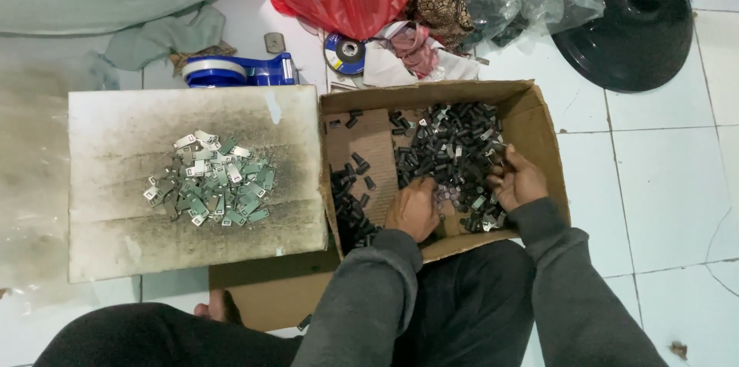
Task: The person sits cross-legged on the floor and sorts small electronic components from a cardboard box onto a white board. They repeatedly pick up handfuls of parts, separate them by type, and place the sorted pieces onto the board.
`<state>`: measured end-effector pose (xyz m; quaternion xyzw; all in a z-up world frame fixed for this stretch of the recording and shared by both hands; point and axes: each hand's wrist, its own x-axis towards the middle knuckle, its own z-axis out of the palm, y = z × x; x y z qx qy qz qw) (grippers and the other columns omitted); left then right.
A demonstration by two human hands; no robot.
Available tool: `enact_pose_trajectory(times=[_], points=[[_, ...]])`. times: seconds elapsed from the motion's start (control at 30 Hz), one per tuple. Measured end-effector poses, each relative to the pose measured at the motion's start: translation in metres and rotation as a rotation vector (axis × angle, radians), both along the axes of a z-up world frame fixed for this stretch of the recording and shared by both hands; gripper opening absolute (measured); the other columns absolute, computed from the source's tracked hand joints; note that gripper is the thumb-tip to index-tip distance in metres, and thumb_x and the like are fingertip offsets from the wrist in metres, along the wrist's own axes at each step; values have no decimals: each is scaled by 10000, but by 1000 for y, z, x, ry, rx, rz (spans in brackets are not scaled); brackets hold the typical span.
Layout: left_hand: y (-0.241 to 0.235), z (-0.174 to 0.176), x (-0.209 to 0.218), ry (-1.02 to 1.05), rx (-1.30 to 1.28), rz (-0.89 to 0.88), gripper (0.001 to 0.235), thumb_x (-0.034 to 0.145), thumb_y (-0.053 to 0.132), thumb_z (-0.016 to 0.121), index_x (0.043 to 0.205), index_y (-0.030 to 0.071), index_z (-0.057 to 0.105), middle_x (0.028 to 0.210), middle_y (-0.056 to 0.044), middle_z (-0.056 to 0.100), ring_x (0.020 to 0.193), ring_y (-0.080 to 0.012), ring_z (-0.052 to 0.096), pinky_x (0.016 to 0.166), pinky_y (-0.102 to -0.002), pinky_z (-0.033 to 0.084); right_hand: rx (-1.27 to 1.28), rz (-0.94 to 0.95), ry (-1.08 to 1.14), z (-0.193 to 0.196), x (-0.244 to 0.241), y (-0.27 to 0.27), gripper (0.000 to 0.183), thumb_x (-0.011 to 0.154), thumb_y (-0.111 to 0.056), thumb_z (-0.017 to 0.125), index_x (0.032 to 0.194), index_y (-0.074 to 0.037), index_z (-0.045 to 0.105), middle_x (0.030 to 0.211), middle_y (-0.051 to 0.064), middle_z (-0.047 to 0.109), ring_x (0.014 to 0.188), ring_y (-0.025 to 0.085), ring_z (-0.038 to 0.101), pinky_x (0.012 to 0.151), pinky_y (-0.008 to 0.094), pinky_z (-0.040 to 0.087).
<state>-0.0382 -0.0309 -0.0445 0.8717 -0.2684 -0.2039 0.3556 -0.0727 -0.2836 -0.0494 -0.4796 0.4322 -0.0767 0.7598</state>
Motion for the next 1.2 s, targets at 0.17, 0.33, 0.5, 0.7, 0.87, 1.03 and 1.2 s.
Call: enact_pose_trajectory(times=[0.17,0.33,0.5,0.7,0.87,1.03,1.2], points=[[-6,-26,-10,-14,-49,62,146,990,188,543,1076,82,594,917,-87,619,896,-243,712,678,-332,605,-518,268,228,-18,12,10,302,1005,-490,727,923,-210,650,721,6,520,605,164,503,532,300,366],[-5,-2,-1,-305,400,-227,148,1056,223,455,1099,162,583,1023,3,661,1003,-98,659,710,-228,540,-1213,619,492,18,42,52,655,865,-654,857,1113,-52,786,992,226,779,992,444,738,806,538,614],[8,24,7,-535,530,-396,210,1066,260,497,1022,119,646,1006,-36,677,1081,-111,626,794,-176,500,-1292,764,417,-29,42,32,410,958,-419,832,1009,-15,783,834,221,748,885,462,740,674,549,624],[-10,-38,-4,191,83,-127,441,888,206,696,1289,50,601,1299,-160,588,1167,-317,656,920,-418,607,-653,159,148,-135,24,-79,137,1021,-256,685,1002,-126,721,845,94,653,658,235,596,533,403,468],[-5,-21,-8,-79,249,-207,240,950,199,669,1157,80,654,1201,-120,659,1133,-213,680,901,-299,603,-318,85,-4,-23,22,5,119,982,-131,721,1043,-87,629,773,121,605,471,204,523,387,268,337],[-14,-40,-9,134,134,-185,381,953,172,682,1280,-1,592,1311,-202,616,1135,-280,680,862,-378,636,-264,228,-20,-51,18,-17,274,887,41,573,1133,-4,684,735,163,580,437,135,421,375,232,268],[-10,-33,-8,-11,208,-208,338,956,244,696,1211,42,602,1179,-154,635,1043,-228,697,763,-315,636,-959,480,259,-50,11,-11,259,785,-349,911,750,-146,753,588,91,639,561,199,583,517,300,423]])
